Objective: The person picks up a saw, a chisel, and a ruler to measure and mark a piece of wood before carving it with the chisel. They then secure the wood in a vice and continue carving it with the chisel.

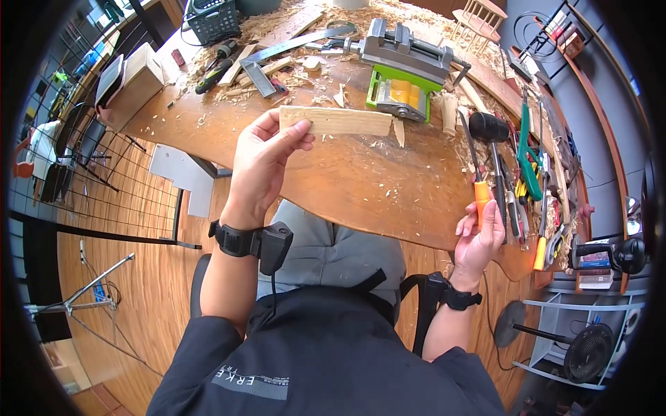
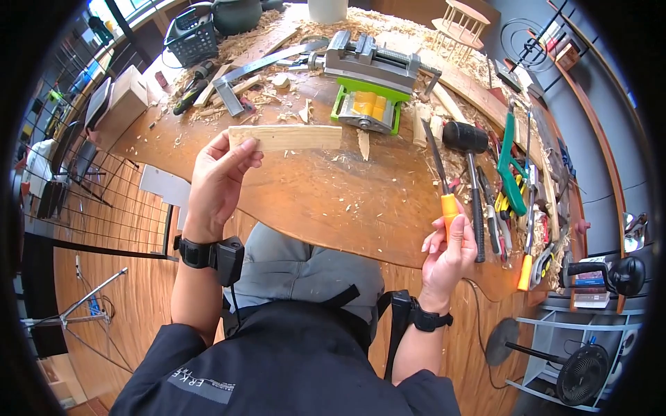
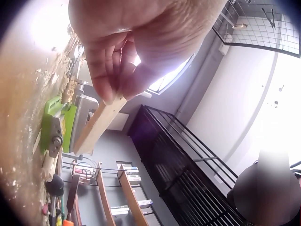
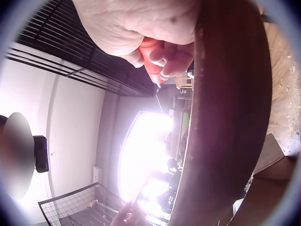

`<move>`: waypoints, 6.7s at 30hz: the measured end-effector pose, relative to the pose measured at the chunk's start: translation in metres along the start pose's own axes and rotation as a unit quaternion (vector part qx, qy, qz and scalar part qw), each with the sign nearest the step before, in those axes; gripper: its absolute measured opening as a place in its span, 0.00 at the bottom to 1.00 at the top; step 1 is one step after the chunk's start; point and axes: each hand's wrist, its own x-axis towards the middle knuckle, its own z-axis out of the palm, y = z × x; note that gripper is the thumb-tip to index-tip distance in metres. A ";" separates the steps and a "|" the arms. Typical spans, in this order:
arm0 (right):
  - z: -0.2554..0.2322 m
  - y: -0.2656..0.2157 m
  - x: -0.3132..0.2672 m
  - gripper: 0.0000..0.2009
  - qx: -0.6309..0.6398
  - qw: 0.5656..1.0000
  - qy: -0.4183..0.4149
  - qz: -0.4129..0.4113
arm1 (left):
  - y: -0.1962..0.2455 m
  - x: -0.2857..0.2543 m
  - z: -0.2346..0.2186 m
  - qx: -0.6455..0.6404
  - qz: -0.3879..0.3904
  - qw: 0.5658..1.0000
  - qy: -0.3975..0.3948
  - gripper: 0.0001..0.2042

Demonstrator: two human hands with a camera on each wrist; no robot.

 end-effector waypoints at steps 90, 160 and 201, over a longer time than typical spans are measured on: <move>-0.192 -0.067 -0.012 0.08 -0.514 0.720 0.388 -0.259 | -0.069 -0.009 0.039 -0.041 -0.135 0.989 -0.035 0.11; -0.198 -0.053 0.006 0.15 -0.627 0.703 0.277 -0.189 | -0.065 -0.013 0.044 -0.004 -0.143 0.989 -0.045 0.12; 0.118 -0.057 0.095 0.10 -0.213 0.901 -0.364 0.101 | -0.035 -0.004 0.032 0.051 -0.165 0.946 -0.274 0.18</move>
